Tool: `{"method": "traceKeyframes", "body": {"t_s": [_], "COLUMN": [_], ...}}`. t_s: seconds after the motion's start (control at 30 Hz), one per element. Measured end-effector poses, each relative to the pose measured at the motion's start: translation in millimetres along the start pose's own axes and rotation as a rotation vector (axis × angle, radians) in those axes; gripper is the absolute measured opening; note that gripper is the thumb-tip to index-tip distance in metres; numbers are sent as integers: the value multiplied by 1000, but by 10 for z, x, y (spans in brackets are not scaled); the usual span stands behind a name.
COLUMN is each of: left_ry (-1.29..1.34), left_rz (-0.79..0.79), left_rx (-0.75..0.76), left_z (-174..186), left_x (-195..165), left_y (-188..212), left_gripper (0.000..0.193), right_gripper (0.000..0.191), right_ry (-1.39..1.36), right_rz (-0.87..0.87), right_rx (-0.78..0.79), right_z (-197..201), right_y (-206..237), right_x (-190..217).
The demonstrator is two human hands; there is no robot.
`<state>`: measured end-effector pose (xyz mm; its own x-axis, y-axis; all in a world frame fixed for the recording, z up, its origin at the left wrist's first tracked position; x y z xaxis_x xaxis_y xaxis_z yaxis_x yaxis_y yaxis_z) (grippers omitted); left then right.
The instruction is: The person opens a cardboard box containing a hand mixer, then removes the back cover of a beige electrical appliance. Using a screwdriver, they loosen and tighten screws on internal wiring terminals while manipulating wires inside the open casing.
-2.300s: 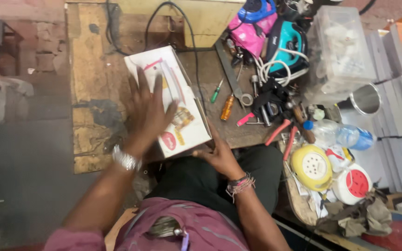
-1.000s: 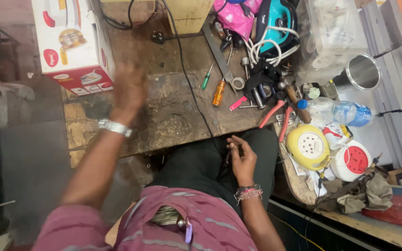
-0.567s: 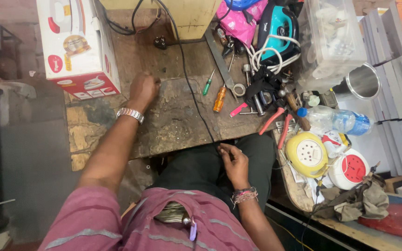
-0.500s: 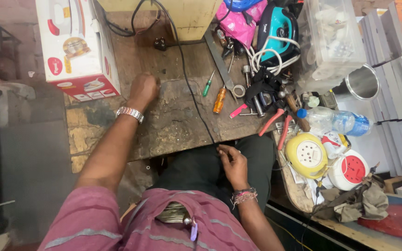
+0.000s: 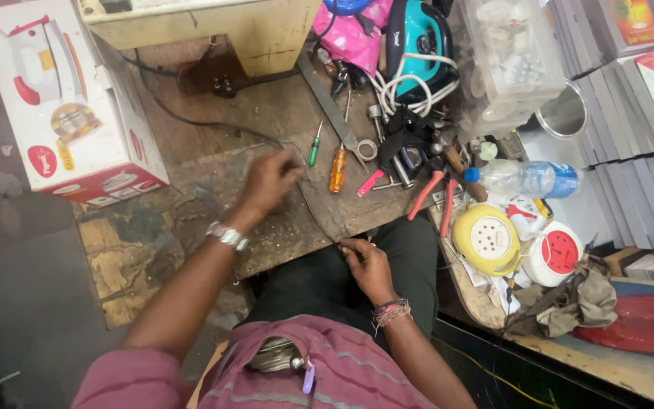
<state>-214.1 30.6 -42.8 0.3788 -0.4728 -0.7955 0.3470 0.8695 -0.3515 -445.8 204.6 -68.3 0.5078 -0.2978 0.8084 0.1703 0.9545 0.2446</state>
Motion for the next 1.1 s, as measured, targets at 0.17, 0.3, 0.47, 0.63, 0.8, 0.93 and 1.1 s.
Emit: {"method": "traceKeyframes", "body": {"t_s": [0.17, 0.3, 0.47, 0.63, 0.8, 0.93, 1.1], "left_ry": [76, 159, 102, -297, -780, -695, -598], "left_rz": [-211, -222, 60, 73, -66, 69, 148], "left_rx": [-118, -180, -240, -349, -152, 35, 243], "left_z": [-517, -693, -493, 319, 795, 838, 316], "left_x": [-454, -565, -52, 676, 909, 1003, 877], "left_y": [-523, -852, -902, -792, -861, -971, -833], "left_gripper": [13, 20, 22, 26, 81, 94, 38], "right_gripper": [18, 16, 15, 17, 16, 15, 16], "right_ry": [-17, -34, -167, -230, -218, -197, -213], "right_rz": [-37, -32, -83, -96, -99, -90, -143], "right_rx": [9, -26, -47, -20, 16, -14, -34], "right_z": [-36, -37, -61, -51, -50, -56, -89], "right_y": [-91, -144, -228, -226, -206, -233, -297], "right_x": [-136, -198, -271, -300, -288, -299, -392]}}
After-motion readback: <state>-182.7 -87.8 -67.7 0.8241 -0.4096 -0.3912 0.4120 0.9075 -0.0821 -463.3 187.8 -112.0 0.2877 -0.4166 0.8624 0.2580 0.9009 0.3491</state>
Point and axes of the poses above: each hand's wrist, its own y-axis away from the middle knuckle, its own z-axis out of the back of the hand, x = y × z, the point moved 5 cm from there along -y, towards the middle knuckle, and after that the axes turned 13 degrees about -z, right-handed, at the moved point
